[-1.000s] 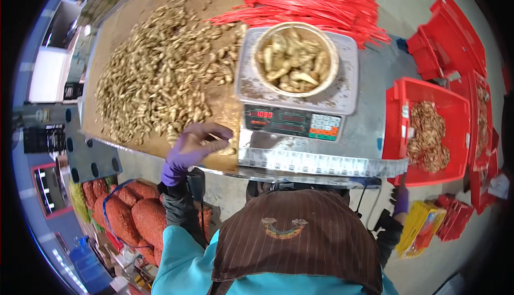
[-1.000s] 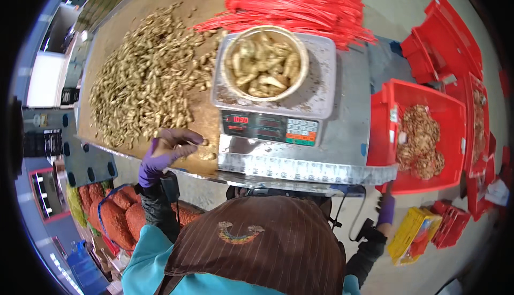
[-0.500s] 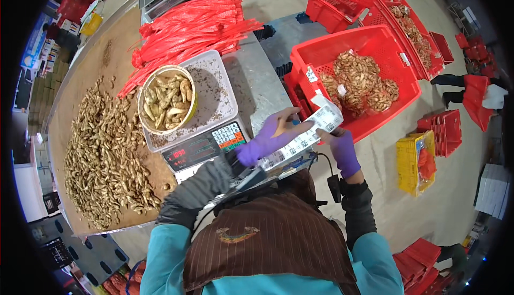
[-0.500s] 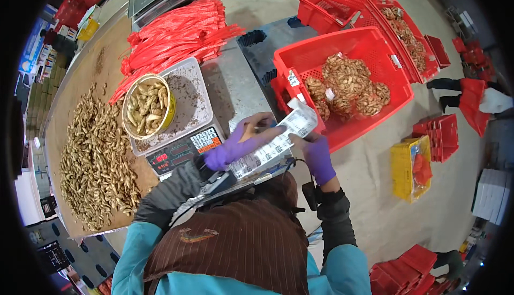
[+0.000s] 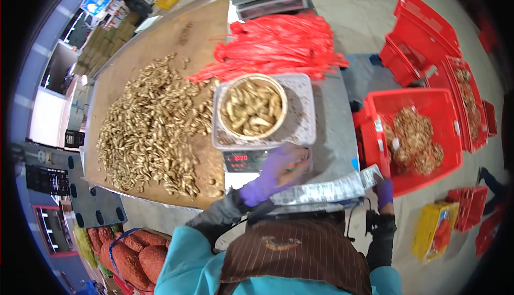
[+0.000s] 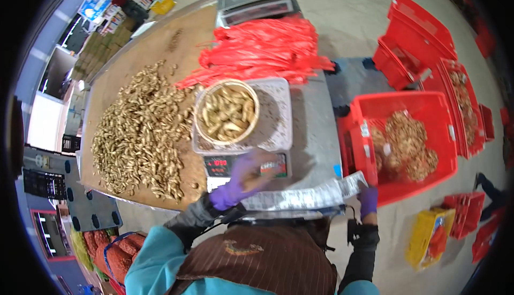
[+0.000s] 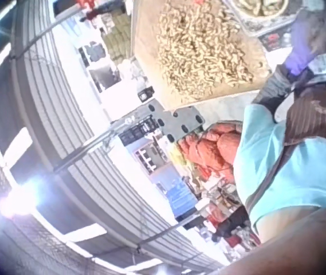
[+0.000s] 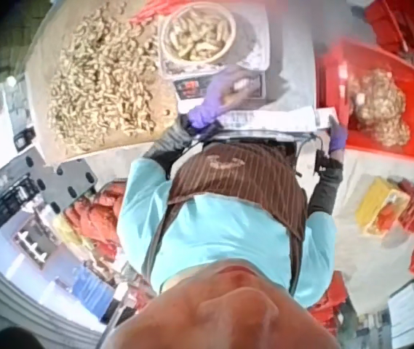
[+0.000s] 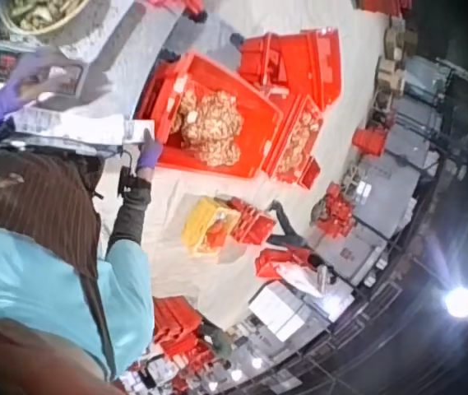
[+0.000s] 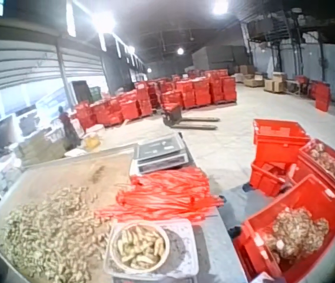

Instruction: Weighing ginger roots on an electronic scale, printing labels, and placing them into mesh bags in a warehouse environment.

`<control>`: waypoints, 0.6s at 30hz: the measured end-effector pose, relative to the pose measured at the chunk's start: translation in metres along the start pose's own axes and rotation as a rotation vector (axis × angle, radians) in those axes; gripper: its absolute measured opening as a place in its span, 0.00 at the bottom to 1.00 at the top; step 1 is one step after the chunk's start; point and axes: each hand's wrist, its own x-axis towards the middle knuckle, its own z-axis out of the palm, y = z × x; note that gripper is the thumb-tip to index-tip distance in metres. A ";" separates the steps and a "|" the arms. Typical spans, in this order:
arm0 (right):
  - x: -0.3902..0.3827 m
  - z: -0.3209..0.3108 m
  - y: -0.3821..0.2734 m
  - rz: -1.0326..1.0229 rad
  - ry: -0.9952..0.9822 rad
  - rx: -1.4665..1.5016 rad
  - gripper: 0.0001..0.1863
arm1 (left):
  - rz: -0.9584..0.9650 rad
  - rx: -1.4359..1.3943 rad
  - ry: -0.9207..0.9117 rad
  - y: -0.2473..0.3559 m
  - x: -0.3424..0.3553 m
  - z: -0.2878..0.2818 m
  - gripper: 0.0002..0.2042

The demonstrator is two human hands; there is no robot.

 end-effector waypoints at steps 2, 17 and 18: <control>0.013 -0.027 0.032 -0.233 0.117 -0.064 0.15 | -0.138 0.295 0.205 -0.026 0.006 -0.072 0.09; -0.130 0.011 -0.123 -0.551 0.529 0.051 0.17 | -0.583 1.312 -0.176 -0.409 0.043 -0.255 0.12; -0.149 0.023 -0.149 -0.466 0.523 -0.020 0.18 | -0.636 1.179 -0.060 -0.398 0.039 -0.259 0.15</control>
